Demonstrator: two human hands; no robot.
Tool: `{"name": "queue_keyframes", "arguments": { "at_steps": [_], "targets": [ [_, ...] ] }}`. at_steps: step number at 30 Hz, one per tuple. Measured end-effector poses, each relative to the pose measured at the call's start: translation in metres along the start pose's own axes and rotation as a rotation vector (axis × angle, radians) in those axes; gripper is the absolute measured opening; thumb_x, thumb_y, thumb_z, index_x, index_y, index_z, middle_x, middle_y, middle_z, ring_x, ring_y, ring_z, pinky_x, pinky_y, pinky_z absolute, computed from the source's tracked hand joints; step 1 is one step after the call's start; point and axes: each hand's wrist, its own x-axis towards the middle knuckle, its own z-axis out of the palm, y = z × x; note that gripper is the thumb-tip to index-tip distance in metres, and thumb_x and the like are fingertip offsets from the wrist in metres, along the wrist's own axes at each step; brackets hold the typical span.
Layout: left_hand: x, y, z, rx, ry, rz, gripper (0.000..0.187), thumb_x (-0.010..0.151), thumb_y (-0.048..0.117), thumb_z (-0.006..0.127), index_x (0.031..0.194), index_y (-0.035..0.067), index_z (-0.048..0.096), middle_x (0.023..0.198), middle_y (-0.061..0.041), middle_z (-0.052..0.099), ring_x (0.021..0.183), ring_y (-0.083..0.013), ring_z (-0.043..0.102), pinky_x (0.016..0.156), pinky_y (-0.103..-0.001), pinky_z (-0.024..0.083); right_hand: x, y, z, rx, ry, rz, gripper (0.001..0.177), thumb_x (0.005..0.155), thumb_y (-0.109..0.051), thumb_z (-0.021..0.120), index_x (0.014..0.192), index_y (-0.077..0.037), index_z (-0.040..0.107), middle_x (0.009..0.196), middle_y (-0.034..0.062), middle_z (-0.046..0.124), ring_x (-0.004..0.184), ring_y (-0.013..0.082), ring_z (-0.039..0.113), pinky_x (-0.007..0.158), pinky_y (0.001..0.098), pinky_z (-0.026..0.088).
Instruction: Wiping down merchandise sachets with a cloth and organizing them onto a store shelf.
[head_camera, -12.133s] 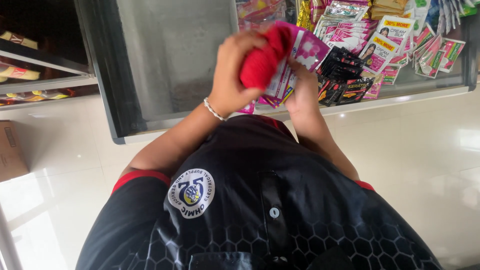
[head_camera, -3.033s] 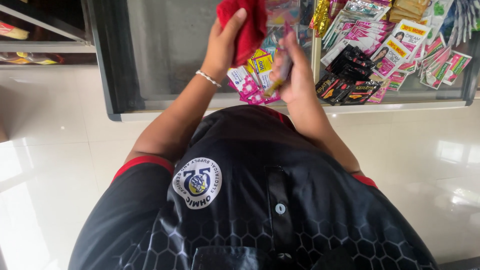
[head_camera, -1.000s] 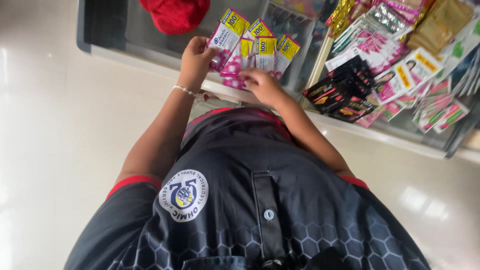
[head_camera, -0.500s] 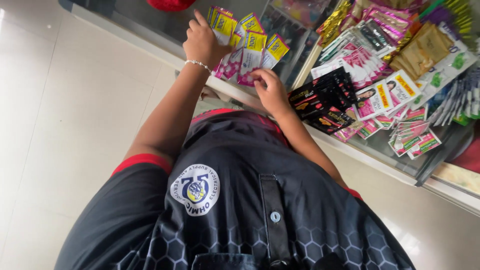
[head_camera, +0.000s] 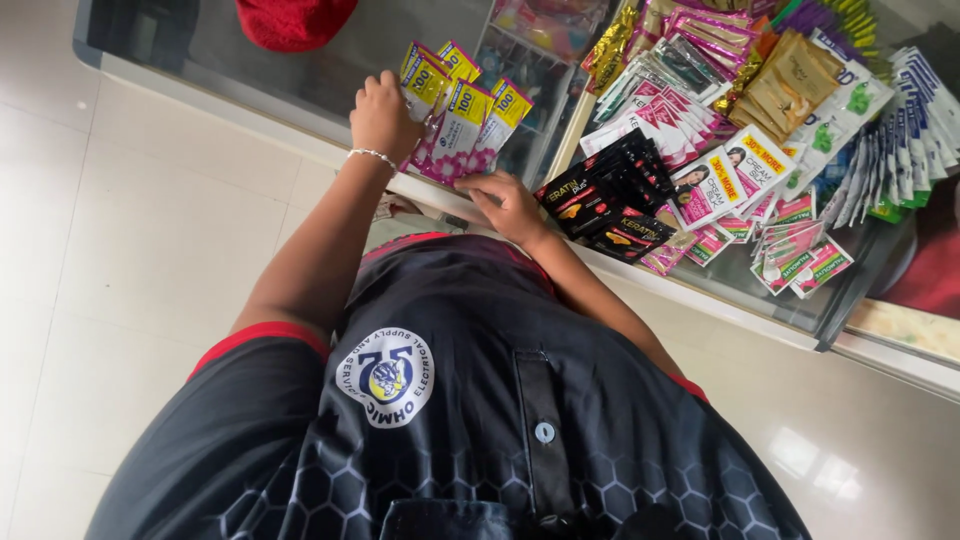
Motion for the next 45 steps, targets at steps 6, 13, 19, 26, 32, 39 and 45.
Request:
{"name": "queue_keyframes", "arguments": {
  "at_steps": [6,13,19,26,32,39,45],
  "targets": [
    [0.039,-0.021,-0.034,-0.358,-0.170,-0.020,0.064,0.073,0.012,0.093,0.115,-0.003,0.049,0.108,-0.024,0.071,0.099,-0.0349,0.073,0.082,-0.041,0.060,-0.019,0.040,0.009,0.584,0.325,0.414,0.020,0.108,-0.010,0.056,0.116,-0.002,0.073,0.105,0.0044,0.074,0.082,0.0106,0.064,0.074,0.0261,0.054],
    [0.026,0.057,-0.036,-0.564,-0.471,-0.062,0.054,0.081,0.009,0.081,0.122,-0.001,0.047,0.110,-0.020,0.072,0.099,-0.0282,0.077,0.080,-0.039,0.063,-0.015,0.047,0.015,0.481,0.302,0.391,0.020,0.106,-0.008,0.055,0.122,-0.005,0.067,0.113,0.0024,0.072,0.084,0.0091,0.067,0.070,0.0233,0.053],
    [-0.024,0.087,0.014,0.056,-0.126,0.133,0.041,0.087,0.005,0.073,0.123,0.003,0.054,0.128,-0.026,0.051,0.118,-0.0474,0.057,0.092,-0.055,0.051,-0.013,0.055,0.020,0.463,0.334,0.447,0.018,0.104,-0.002,0.056,0.110,-0.004,0.073,0.118,0.0044,0.073,0.078,0.0096,0.067,0.063,0.0219,0.051],
    [0.006,0.055,0.005,-0.496,-0.235,0.117,0.073,0.074,0.001,0.082,0.139,0.007,0.048,0.114,-0.023,0.072,0.107,-0.0417,0.069,0.088,-0.046,0.056,-0.011,0.052,0.018,0.442,0.319,0.398,0.018,0.103,0.002,0.056,0.109,-0.003,0.072,0.120,0.0049,0.072,0.078,0.0087,0.066,0.064,0.0220,0.052],
    [0.044,0.035,-0.016,-0.420,-0.310,-0.022,0.103,0.069,0.012,0.090,0.152,-0.002,0.030,0.111,-0.018,0.075,0.099,-0.0293,0.077,0.087,-0.036,0.063,-0.002,0.027,0.011,0.321,0.304,0.381,0.021,0.098,0.006,0.058,0.116,0.000,0.067,0.127,0.0067,0.062,0.081,0.0101,0.067,0.069,0.0233,0.054],
    [0.004,0.051,0.010,0.160,-0.182,-0.007,0.070,0.069,0.023,0.091,0.121,0.000,0.049,0.127,-0.020,0.050,0.118,-0.0419,0.057,0.087,-0.052,0.054,0.003,0.021,0.008,0.180,0.296,0.404,0.037,0.092,0.012,0.057,0.125,-0.001,0.069,0.140,0.0070,0.054,0.083,0.0117,0.069,0.074,0.0244,0.057],
    [0.003,0.034,0.007,-0.321,-0.231,-0.051,0.070,0.070,0.010,0.081,0.127,-0.004,0.043,0.120,-0.028,0.052,0.103,-0.0464,0.065,0.087,-0.042,0.060,0.006,0.017,0.005,0.157,0.273,0.410,0.035,0.093,0.011,0.058,0.123,-0.001,0.072,0.141,0.0073,0.055,0.083,0.0126,0.069,0.074,0.0259,0.056]
  ]
}}
